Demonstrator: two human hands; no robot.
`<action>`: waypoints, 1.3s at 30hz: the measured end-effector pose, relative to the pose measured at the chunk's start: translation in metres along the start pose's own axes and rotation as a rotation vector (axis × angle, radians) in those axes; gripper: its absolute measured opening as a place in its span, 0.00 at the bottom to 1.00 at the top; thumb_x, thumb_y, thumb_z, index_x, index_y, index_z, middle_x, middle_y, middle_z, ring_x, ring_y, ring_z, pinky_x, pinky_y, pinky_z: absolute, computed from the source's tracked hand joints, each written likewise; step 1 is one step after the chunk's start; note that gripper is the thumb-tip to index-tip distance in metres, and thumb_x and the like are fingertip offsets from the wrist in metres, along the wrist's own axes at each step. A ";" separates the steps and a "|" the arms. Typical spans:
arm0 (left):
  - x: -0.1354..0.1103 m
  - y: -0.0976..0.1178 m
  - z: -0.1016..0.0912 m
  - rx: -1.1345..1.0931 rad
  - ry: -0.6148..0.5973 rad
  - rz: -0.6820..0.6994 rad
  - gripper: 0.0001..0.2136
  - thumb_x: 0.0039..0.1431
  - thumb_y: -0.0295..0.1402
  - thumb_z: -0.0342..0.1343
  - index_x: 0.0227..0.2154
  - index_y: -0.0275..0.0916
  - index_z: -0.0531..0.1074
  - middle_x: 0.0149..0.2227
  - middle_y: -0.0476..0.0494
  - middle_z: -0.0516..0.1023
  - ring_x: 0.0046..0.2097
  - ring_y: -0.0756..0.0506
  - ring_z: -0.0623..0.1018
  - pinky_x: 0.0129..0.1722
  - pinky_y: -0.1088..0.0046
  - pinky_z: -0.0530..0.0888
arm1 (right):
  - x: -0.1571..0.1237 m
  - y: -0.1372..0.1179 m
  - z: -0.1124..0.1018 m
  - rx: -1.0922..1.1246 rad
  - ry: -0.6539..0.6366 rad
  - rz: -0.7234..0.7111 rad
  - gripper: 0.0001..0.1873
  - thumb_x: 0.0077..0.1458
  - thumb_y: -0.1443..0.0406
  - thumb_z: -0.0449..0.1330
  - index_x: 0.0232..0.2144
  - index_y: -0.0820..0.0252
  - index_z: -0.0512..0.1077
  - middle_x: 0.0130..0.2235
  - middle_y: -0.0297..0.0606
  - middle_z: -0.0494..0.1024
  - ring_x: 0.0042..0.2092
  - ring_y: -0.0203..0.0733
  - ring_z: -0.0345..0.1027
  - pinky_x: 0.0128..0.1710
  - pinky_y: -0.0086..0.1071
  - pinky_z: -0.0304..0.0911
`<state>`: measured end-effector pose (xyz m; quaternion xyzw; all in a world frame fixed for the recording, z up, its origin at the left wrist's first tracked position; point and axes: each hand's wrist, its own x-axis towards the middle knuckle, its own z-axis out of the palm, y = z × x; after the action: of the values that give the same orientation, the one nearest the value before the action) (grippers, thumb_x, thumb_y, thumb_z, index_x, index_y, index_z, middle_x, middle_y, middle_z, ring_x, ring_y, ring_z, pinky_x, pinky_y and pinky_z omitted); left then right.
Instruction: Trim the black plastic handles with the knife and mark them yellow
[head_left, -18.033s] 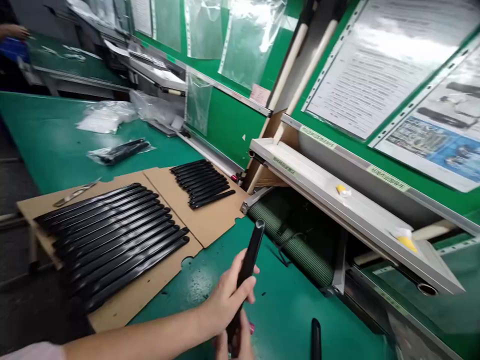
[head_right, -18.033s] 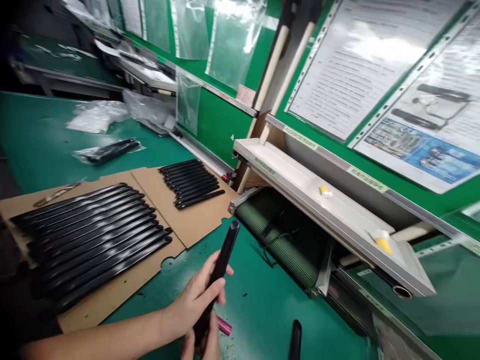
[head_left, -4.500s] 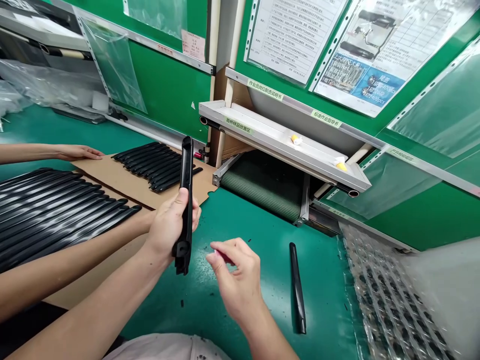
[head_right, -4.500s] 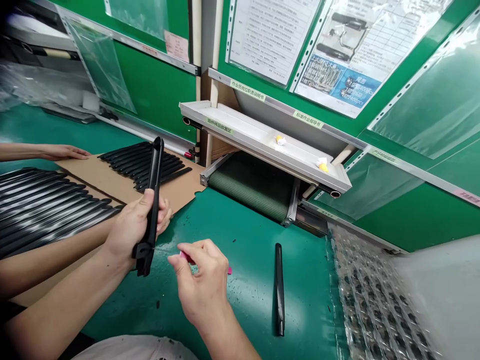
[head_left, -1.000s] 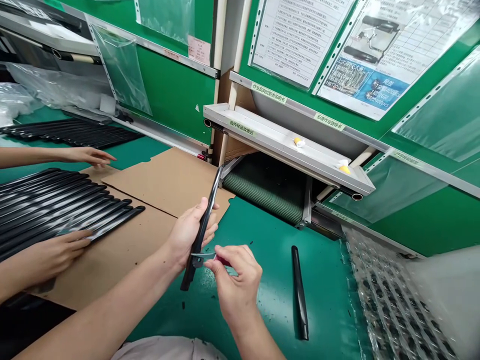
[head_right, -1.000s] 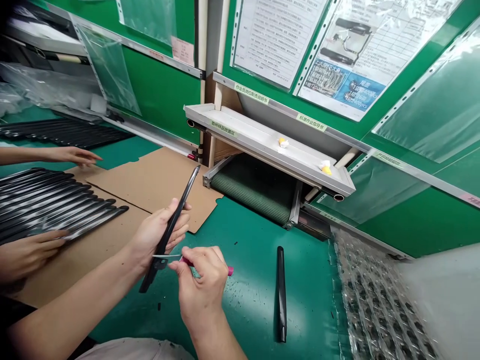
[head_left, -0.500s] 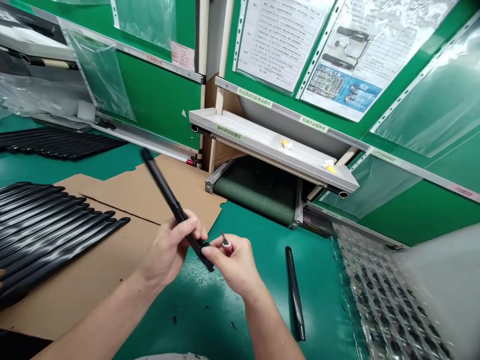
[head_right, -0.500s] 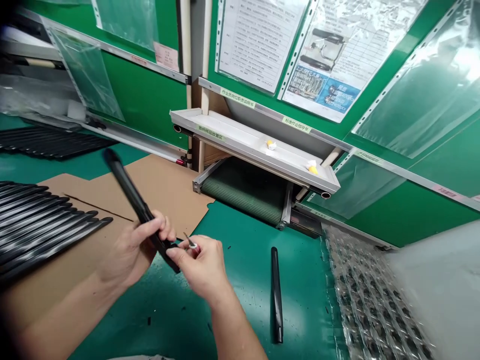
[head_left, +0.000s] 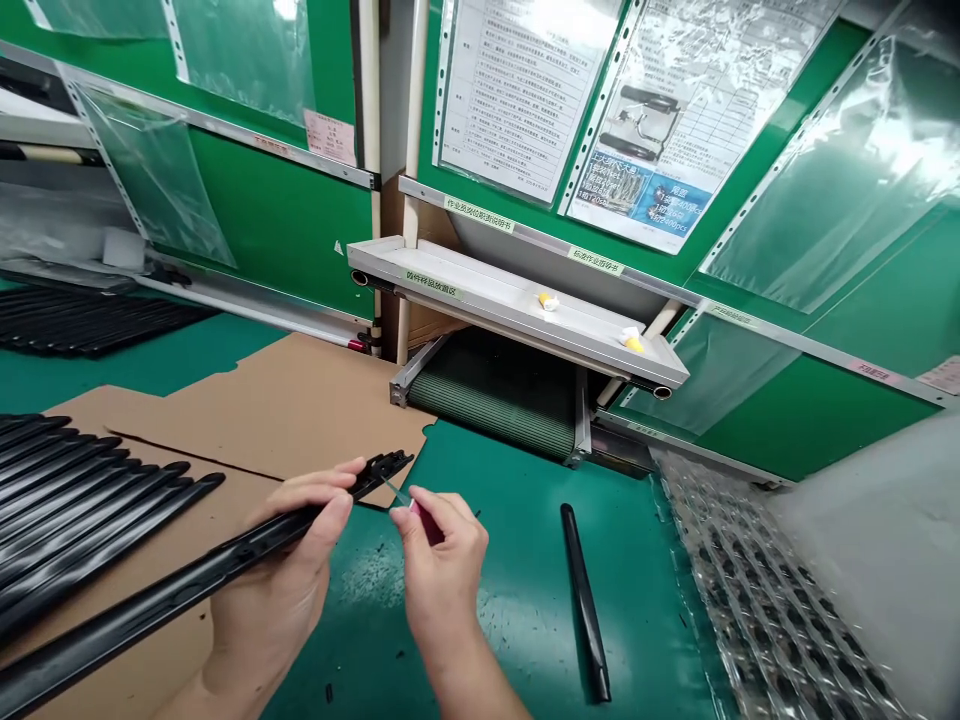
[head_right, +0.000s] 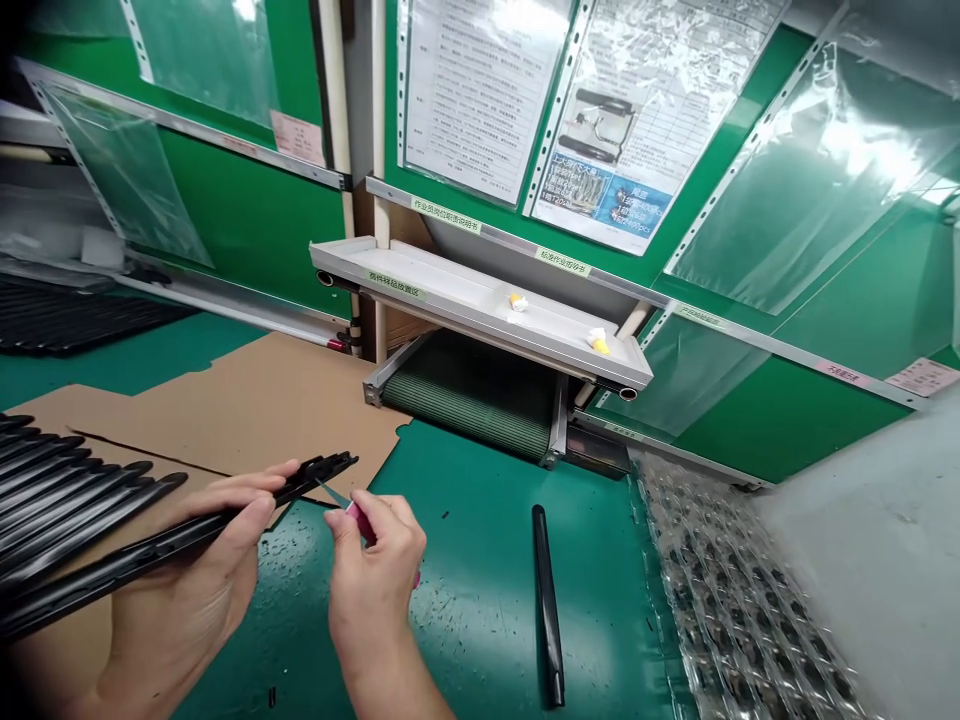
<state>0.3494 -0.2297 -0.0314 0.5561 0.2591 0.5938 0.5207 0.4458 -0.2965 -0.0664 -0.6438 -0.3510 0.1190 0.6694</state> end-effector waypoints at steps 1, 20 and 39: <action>-0.001 0.001 0.000 0.005 -0.003 0.003 0.05 0.60 0.30 0.62 0.30 0.48 0.77 0.41 0.51 0.80 0.54 0.39 0.79 0.65 0.54 0.69 | -0.001 0.001 0.002 0.013 0.009 -0.004 0.10 0.57 0.60 0.67 0.40 0.55 0.84 0.34 0.39 0.82 0.35 0.43 0.77 0.33 0.32 0.72; 0.023 0.014 -0.003 -0.239 -0.089 -0.530 0.17 0.71 0.47 0.47 0.35 0.39 0.70 0.17 0.57 0.58 0.17 0.54 0.58 0.17 0.79 0.57 | 0.000 -0.009 -0.015 -0.327 -0.406 -0.283 0.30 0.71 0.45 0.44 0.27 0.57 0.69 0.24 0.31 0.68 0.26 0.35 0.61 0.27 0.31 0.50; 0.023 0.011 -0.003 -0.306 -0.090 -0.870 0.22 0.70 0.47 0.46 0.23 0.39 0.66 0.14 0.56 0.53 0.15 0.54 0.52 0.12 0.80 0.55 | -0.016 -0.011 0.007 -0.442 -0.245 -0.661 0.34 0.65 0.37 0.47 0.21 0.56 0.60 0.19 0.28 0.66 0.23 0.34 0.59 0.24 0.35 0.44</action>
<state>0.3468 -0.2110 -0.0136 0.3377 0.3548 0.3269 0.8082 0.4268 -0.3025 -0.0616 -0.6058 -0.6330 -0.1045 0.4706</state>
